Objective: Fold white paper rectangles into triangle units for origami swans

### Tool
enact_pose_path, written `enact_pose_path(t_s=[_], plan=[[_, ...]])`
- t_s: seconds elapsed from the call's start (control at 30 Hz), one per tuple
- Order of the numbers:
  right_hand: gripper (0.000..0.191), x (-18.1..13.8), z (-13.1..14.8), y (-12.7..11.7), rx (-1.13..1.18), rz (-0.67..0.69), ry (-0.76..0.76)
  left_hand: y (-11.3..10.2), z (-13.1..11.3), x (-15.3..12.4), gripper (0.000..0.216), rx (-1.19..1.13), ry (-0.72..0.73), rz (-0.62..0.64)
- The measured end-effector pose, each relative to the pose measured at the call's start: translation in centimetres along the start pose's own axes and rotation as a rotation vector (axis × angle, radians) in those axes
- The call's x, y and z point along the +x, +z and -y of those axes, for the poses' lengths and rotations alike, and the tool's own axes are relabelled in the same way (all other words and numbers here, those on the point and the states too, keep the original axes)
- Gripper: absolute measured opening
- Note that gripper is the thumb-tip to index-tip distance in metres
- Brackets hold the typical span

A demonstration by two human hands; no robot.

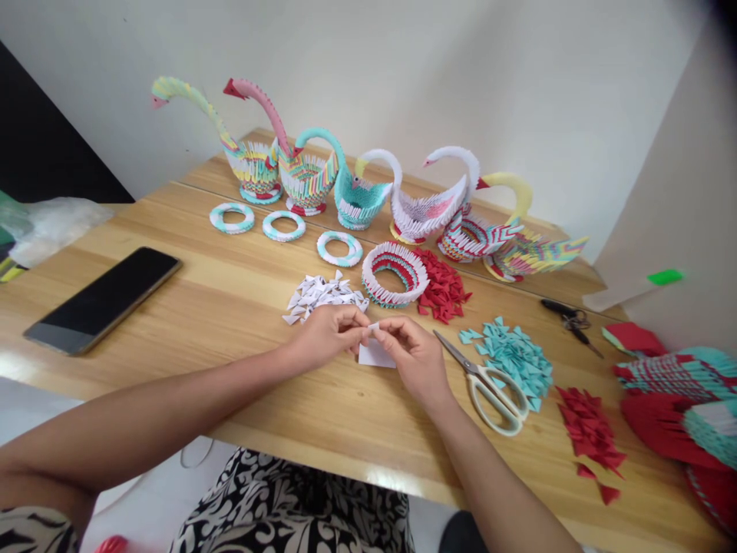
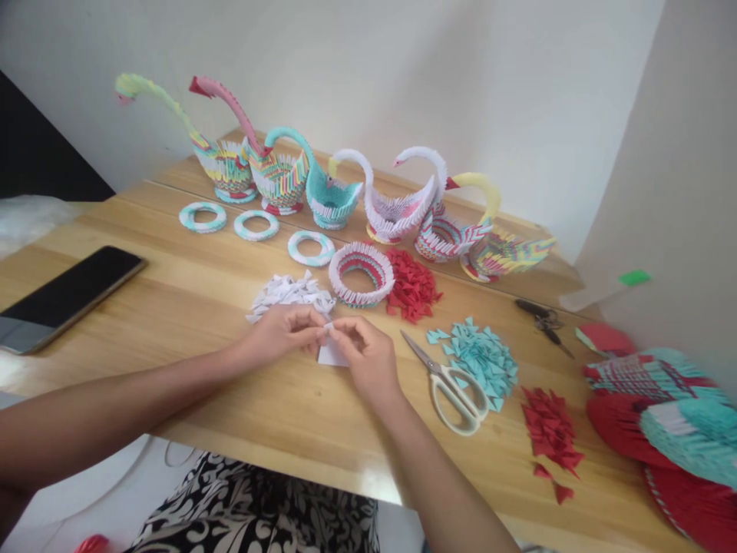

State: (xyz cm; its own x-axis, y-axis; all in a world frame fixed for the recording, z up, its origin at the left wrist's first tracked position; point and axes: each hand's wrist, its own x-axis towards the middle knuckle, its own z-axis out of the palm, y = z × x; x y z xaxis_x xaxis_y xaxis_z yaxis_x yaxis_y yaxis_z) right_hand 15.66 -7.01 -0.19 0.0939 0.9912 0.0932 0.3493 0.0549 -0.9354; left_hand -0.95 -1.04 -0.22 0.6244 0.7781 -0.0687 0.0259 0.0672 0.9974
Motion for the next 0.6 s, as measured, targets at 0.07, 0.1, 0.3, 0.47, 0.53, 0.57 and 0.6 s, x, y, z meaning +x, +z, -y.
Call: enact_pose_path(t_s=[0.07, 0.1, 0.3, 0.47, 0.53, 0.57, 0.6], plan=[[0.013, -0.01, 0.06, 0.01, -0.002, -0.003, 0.002, 0.05, 0.10, -0.05, 0.013, 0.048, 0.054, -0.015], [0.013, -0.01, 0.08, 0.00, -0.001, -0.006, 0.003, 0.05, 0.13, -0.06, 0.013, 0.073, 0.076, -0.023], [0.014, 0.08, -0.06, -0.17, 0.028, -0.034, 0.017, -0.16, 0.22, 0.01, 0.018, 0.140, 0.072, 0.016], [0.015, 0.19, -0.15, -0.19, 0.119, 0.007, 0.041, -0.20, 0.38, -0.15, 0.019, 0.252, 0.160, -0.004], [0.015, 0.22, -0.18, -0.19, 0.145, 0.017, 0.052, -0.17, 0.37, -0.19, 0.020, 0.292, 0.177, -0.021], [0.016, 0.22, -0.20, -0.19, 0.155, 0.019, 0.056, -0.15, 0.35, -0.19, 0.020, 0.296, 0.173, -0.027], [0.016, 0.22, -0.22, -0.20, 0.158, 0.017, 0.056, -0.13, 0.31, -0.18, 0.021, 0.290, 0.166, -0.030]])
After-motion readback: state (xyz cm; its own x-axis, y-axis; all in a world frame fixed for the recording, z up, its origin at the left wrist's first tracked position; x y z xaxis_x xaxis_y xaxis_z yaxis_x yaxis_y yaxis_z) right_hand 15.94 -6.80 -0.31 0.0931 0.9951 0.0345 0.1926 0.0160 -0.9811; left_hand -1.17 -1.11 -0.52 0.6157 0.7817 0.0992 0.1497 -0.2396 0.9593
